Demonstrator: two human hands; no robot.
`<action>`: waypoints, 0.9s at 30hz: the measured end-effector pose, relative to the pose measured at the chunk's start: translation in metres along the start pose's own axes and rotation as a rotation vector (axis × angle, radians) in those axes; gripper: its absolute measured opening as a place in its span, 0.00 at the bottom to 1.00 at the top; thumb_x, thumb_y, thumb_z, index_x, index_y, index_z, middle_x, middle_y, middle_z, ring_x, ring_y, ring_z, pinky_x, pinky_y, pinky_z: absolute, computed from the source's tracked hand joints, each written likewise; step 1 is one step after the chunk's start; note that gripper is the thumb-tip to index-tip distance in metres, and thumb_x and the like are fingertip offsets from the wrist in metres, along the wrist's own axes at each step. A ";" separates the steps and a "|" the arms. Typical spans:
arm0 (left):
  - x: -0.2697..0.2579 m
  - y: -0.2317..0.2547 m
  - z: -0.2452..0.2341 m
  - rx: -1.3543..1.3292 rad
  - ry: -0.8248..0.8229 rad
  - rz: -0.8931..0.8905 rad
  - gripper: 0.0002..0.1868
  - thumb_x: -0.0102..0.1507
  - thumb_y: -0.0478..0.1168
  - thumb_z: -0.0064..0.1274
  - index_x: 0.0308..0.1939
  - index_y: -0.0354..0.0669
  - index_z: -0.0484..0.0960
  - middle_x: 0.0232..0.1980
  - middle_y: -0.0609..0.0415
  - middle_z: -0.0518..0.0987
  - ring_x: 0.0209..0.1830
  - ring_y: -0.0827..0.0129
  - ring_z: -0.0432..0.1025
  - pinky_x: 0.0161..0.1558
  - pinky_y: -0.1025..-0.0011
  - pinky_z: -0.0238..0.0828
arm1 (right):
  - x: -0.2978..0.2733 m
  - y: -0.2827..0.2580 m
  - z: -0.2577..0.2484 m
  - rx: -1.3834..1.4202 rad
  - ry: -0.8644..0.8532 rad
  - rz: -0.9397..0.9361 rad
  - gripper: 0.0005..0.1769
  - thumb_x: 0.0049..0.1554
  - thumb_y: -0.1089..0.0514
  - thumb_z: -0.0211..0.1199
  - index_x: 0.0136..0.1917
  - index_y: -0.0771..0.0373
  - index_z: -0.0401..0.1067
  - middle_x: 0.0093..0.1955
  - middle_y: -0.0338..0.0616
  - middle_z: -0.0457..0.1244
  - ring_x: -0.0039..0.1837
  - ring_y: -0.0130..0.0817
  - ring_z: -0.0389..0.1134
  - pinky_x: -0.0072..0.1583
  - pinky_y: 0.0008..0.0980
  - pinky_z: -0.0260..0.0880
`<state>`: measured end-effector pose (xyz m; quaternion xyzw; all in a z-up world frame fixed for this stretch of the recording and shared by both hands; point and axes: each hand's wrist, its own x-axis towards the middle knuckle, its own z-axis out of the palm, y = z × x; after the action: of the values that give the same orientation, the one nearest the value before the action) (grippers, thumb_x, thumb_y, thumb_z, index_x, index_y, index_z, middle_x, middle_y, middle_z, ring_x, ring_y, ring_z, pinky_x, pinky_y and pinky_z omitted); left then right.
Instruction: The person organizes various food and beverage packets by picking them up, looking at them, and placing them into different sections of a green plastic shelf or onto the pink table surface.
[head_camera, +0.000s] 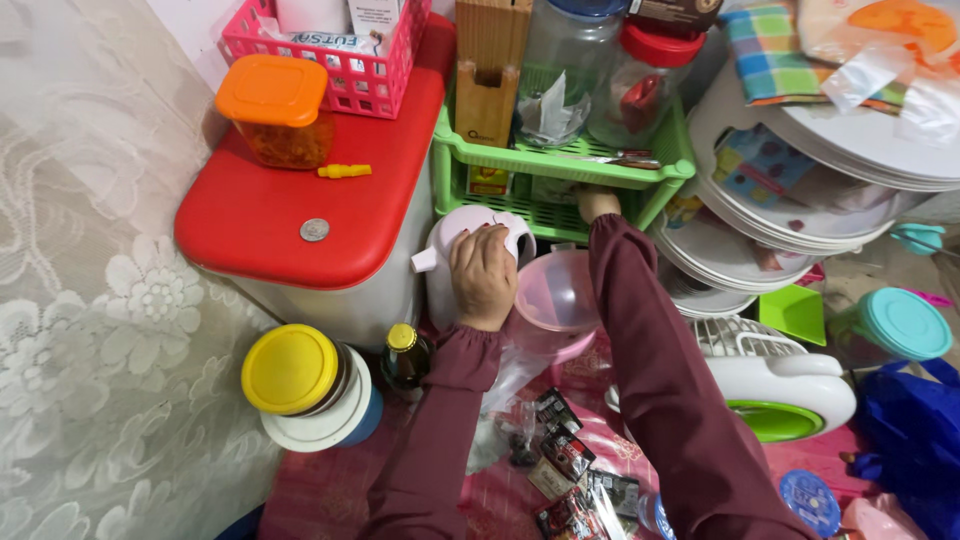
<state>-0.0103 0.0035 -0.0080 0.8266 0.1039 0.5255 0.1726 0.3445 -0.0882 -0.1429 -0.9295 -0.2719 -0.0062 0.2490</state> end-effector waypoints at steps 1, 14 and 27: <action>-0.001 0.000 0.000 0.008 -0.003 -0.005 0.14 0.64 0.31 0.49 0.53 0.39 0.76 0.53 0.49 0.81 0.59 0.56 0.74 0.68 0.54 0.63 | 0.002 0.001 0.003 0.015 -0.065 0.068 0.16 0.66 0.48 0.55 0.58 0.56 0.78 0.60 0.56 0.66 0.60 0.54 0.66 0.60 0.48 0.65; -0.002 0.002 0.000 0.018 0.007 -0.014 0.13 0.64 0.30 0.50 0.52 0.40 0.77 0.54 0.50 0.82 0.60 0.56 0.74 0.68 0.55 0.63 | 0.026 -0.013 0.031 -0.093 -0.113 0.110 0.16 0.66 0.50 0.53 0.61 0.55 0.76 0.61 0.55 0.66 0.61 0.54 0.67 0.60 0.47 0.66; -0.001 0.004 0.000 0.018 0.005 -0.029 0.12 0.64 0.31 0.50 0.52 0.40 0.77 0.54 0.50 0.82 0.60 0.57 0.74 0.69 0.55 0.63 | 0.009 0.017 -0.015 -0.186 -0.155 0.180 0.18 0.66 0.52 0.50 0.65 0.53 0.73 0.63 0.54 0.66 0.62 0.53 0.68 0.61 0.47 0.67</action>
<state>-0.0112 -0.0002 -0.0076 0.8252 0.1212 0.5239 0.1727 0.3625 -0.1037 -0.1362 -0.9669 -0.2039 0.0629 0.1397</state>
